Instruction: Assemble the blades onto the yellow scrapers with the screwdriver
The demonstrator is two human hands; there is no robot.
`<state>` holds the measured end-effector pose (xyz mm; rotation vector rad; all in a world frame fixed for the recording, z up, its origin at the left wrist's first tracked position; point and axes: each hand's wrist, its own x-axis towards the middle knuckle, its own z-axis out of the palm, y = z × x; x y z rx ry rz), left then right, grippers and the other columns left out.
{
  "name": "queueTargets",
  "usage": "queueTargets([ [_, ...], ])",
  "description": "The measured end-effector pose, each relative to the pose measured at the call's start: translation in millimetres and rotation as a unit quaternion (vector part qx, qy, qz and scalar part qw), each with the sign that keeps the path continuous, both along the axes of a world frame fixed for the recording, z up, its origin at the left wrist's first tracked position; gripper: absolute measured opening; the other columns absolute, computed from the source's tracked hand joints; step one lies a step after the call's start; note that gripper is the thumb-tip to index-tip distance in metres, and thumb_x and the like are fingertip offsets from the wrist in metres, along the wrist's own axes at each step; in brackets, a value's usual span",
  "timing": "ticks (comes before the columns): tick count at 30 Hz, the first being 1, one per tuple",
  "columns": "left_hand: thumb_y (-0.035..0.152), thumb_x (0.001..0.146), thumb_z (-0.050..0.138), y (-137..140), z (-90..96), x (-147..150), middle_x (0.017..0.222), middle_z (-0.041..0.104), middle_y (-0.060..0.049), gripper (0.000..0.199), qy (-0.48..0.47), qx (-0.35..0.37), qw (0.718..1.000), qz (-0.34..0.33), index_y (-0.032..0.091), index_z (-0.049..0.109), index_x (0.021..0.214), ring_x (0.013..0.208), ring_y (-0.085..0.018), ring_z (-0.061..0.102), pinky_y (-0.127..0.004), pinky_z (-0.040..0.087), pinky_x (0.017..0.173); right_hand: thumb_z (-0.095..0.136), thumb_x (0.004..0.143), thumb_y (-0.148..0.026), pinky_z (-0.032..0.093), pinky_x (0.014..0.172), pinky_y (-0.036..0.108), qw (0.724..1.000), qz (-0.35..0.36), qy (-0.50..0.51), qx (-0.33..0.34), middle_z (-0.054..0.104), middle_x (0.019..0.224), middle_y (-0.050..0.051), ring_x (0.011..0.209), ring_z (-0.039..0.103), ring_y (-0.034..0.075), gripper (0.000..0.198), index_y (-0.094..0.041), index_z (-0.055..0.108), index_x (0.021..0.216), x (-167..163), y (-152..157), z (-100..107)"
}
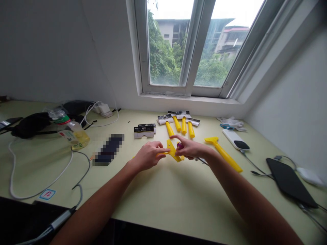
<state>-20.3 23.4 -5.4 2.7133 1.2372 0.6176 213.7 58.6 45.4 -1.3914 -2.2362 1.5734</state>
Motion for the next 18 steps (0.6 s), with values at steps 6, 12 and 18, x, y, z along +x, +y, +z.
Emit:
queueTargets([
  [6,0.028,0.093,0.058,-3.4,4.4,1.6,0.099,0.065,-0.005,0.031,0.005,-0.015,1.0,-0.002,0.033,0.067,0.122,0.082,-0.017,0.059,-0.028,0.046,0.074,0.061,0.08,-0.022,0.04,0.05,0.02,0.992,-0.046,-0.05,0.106,0.061,0.09,0.002,0.061,0.052,0.009,0.068,-0.025,0.034,0.143,4.0,-0.2,9.1],
  [12,0.024,0.092,0.058,-7.0,4.0,3.9,0.102,0.064,-0.005,0.033,0.015,-0.047,0.997,-0.052,0.032,0.066,0.122,0.085,-0.017,0.059,-0.03,0.044,0.079,0.065,0.082,-0.025,0.036,0.044,0.022,0.799,-0.276,0.283,0.454,0.051,0.056,-0.005,0.044,0.044,0.008,0.012,-0.021,0.057,0.074,20.7,-48.1,62.9],
  [18,0.02,0.092,0.056,-13.9,-2.0,12.3,0.101,0.059,-0.003,0.042,0.049,-0.109,0.985,-0.122,0.038,0.06,0.129,0.082,-0.014,0.057,-0.025,0.043,0.071,0.052,0.08,-0.014,0.022,0.027,0.02,0.707,-0.276,0.577,0.303,0.034,0.042,-0.009,0.029,0.026,0.007,0.028,-0.022,0.038,0.057,6.4,-83.8,88.0],
])
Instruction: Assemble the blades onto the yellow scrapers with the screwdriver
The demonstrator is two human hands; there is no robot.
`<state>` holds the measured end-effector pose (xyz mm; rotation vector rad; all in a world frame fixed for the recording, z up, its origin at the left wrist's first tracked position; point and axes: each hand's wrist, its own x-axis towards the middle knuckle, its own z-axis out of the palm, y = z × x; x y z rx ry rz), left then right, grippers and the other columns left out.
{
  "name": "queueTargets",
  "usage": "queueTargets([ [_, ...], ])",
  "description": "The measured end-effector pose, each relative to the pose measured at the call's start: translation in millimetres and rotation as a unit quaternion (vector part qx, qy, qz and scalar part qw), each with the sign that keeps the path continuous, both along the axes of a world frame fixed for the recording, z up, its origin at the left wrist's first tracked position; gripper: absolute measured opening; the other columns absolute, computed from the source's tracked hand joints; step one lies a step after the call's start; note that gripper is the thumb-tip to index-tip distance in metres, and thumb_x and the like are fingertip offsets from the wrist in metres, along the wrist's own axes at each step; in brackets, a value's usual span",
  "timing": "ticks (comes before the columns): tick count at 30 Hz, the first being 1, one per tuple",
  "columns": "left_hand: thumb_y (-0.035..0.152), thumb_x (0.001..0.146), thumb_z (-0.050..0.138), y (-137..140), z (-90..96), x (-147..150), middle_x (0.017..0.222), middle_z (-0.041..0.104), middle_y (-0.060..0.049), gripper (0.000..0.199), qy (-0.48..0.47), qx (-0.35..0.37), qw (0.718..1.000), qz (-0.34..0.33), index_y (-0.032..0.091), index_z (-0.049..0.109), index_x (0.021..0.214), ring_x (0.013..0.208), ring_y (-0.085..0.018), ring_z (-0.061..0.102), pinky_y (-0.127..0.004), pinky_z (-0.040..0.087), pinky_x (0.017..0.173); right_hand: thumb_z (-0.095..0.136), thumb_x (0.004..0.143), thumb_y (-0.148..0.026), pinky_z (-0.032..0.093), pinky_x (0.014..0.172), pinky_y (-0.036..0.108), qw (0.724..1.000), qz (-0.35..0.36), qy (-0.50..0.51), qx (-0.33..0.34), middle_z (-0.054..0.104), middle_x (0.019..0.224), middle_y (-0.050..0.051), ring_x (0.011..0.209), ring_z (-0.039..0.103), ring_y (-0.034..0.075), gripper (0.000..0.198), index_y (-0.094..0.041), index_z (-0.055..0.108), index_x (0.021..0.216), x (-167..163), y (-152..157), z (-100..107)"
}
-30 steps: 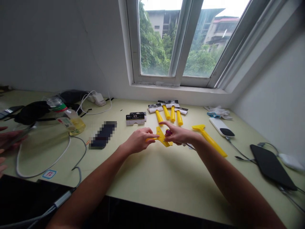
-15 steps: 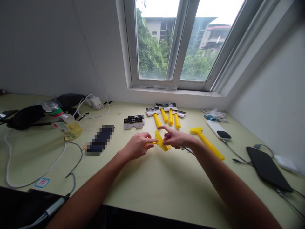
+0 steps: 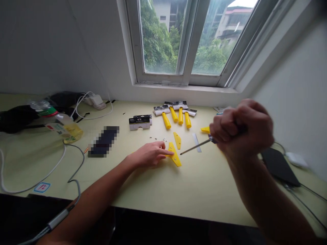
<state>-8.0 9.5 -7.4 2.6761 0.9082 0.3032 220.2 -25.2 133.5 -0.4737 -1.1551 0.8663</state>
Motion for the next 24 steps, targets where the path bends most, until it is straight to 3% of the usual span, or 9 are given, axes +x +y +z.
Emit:
queueTargets([
  [11,0.023,0.093,0.054,-0.5,-7.2,2.1,0.096,0.058,-0.004,0.038,0.0,-0.042,0.999,0.009,0.039,0.063,0.126,0.077,-0.014,0.055,-0.025,0.042,0.07,0.062,0.082,-0.027,0.025,0.029,0.017,0.999,0.027,-0.018,-0.044,0.035,0.044,-0.011,0.032,0.029,0.005,0.035,-0.023,0.034,0.061,-13.6,18.9,-33.5],
  [24,0.022,0.094,0.053,0.4,-7.6,2.5,0.097,0.059,-0.005,0.038,0.001,-0.029,1.0,-0.004,0.037,0.062,0.128,0.081,-0.016,0.055,-0.026,0.042,0.071,0.06,0.084,-0.024,0.025,0.028,0.018,0.998,0.041,-0.028,-0.043,0.036,0.045,-0.01,0.032,0.031,0.005,0.034,-0.023,0.034,0.061,-17.9,18.2,-34.0],
])
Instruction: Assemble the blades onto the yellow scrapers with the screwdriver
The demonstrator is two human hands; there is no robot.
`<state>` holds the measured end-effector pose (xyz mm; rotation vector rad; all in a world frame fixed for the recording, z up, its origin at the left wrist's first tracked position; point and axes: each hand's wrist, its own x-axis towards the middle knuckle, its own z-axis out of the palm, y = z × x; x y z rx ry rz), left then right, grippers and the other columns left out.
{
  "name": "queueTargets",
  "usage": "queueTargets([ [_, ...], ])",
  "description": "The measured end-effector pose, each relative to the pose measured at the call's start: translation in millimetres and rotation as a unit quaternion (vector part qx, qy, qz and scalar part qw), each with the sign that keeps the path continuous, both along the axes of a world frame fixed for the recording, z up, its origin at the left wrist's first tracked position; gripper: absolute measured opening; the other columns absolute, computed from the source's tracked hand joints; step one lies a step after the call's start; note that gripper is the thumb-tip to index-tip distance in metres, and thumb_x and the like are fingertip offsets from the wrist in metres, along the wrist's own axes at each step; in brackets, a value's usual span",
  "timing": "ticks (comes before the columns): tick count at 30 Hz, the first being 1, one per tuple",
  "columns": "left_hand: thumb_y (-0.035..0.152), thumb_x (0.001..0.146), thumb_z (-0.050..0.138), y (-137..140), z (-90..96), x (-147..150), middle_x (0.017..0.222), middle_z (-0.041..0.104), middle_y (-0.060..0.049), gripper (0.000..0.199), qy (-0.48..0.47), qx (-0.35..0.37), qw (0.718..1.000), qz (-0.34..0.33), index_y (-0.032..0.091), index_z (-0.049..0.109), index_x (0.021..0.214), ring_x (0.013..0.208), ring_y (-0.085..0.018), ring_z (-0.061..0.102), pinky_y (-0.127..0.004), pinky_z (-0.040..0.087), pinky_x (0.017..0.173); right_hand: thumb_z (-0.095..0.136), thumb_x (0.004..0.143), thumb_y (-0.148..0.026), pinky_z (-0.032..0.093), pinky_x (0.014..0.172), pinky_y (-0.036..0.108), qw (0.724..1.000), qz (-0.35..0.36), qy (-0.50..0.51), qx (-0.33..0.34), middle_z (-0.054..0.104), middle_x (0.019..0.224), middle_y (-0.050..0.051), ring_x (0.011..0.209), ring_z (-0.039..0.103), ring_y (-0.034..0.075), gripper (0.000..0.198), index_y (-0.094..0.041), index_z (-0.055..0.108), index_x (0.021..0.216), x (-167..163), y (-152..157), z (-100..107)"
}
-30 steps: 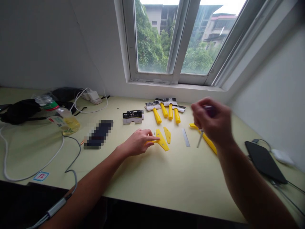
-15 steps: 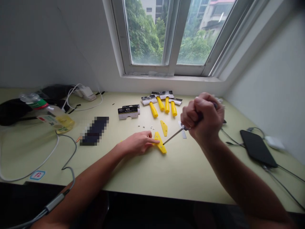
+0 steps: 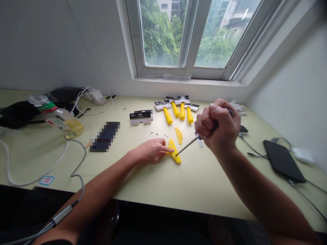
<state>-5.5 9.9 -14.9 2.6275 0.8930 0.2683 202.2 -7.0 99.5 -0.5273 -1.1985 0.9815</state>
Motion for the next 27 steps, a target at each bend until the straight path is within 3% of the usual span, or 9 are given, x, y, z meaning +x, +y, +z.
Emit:
queueTargets([
  [8,0.021,0.094,0.053,-0.8,-0.1,0.0,0.096,0.059,-0.006,0.038,0.002,0.012,1.0,-0.01,0.035,0.062,0.128,0.081,-0.016,0.054,-0.026,0.041,0.071,0.066,0.084,-0.036,0.023,0.028,0.018,0.998,-0.06,0.019,-0.002,0.034,0.046,-0.011,0.032,0.03,0.005,0.039,-0.023,0.034,0.065,-2.0,6.7,-6.0],
  [13,0.02,0.093,0.053,-1.0,2.0,1.5,0.094,0.058,-0.005,0.038,0.009,0.009,1.0,-0.004,0.034,0.063,0.127,0.079,-0.015,0.053,-0.026,0.041,0.07,0.062,0.086,-0.028,0.026,0.03,0.02,0.995,0.076,-0.031,0.052,0.036,0.045,-0.01,0.033,0.03,0.006,0.033,-0.023,0.04,0.063,-12.0,-8.9,-5.9],
  [15,0.02,0.094,0.053,-1.3,2.3,2.0,0.094,0.057,-0.005,0.037,0.007,0.009,1.0,-0.002,0.033,0.064,0.126,0.079,-0.015,0.053,-0.026,0.042,0.071,0.063,0.086,-0.028,0.029,0.033,0.021,0.991,0.09,-0.075,0.065,0.037,0.046,-0.009,0.034,0.033,0.006,0.031,-0.022,0.042,0.064,-19.4,-14.9,-5.0],
  [19,0.019,0.093,0.053,-1.8,1.6,1.7,0.094,0.057,-0.005,0.038,0.004,0.013,1.0,-0.001,0.035,0.064,0.126,0.079,-0.015,0.052,-0.026,0.041,0.07,0.057,0.09,-0.038,0.033,0.039,0.023,0.984,-0.062,-0.159,0.057,0.043,0.048,-0.008,0.038,0.04,0.008,0.032,-0.023,0.041,0.067,-16.9,-12.0,-0.3],
  [21,0.019,0.093,0.054,-1.5,1.0,1.3,0.095,0.058,-0.005,0.039,0.004,0.009,1.0,-0.002,0.036,0.063,0.127,0.079,-0.016,0.053,-0.026,0.041,0.07,0.054,0.091,-0.044,0.034,0.044,0.024,0.942,-0.184,-0.276,0.057,0.048,0.051,-0.005,0.043,0.045,0.01,0.031,-0.023,0.046,0.069,-1.6,-4.0,4.3],
  [23,0.02,0.093,0.054,-1.1,0.7,0.9,0.097,0.059,-0.006,0.039,0.002,0.002,1.0,-0.003,0.035,0.063,0.128,0.081,-0.016,0.054,-0.026,0.041,0.071,0.052,0.091,-0.048,0.033,0.048,0.027,0.858,-0.289,-0.421,0.057,0.05,0.051,-0.003,0.046,0.045,0.012,0.033,-0.022,0.05,0.07,18.9,4.6,11.6],
  [25,0.02,0.093,0.054,-0.8,0.8,0.7,0.098,0.059,-0.006,0.038,0.003,-0.005,1.0,-0.003,0.035,0.063,0.128,0.082,-0.016,0.055,-0.026,0.042,0.072,0.05,0.091,-0.051,0.031,0.049,0.028,0.785,-0.312,-0.532,0.054,0.05,0.051,-0.001,0.047,0.043,0.013,0.035,-0.022,0.053,0.071,38.4,11.9,22.3],
  [27,0.021,0.094,0.054,-0.6,1.3,0.7,0.098,0.059,-0.007,0.037,0.005,-0.008,1.0,-0.001,0.034,0.064,0.127,0.082,-0.016,0.056,-0.027,0.042,0.073,0.049,0.09,-0.052,0.031,0.049,0.028,0.753,-0.25,-0.606,0.06,0.053,0.054,0.0,0.048,0.044,0.013,0.034,-0.022,0.057,0.075,52.6,17.0,36.3],
])
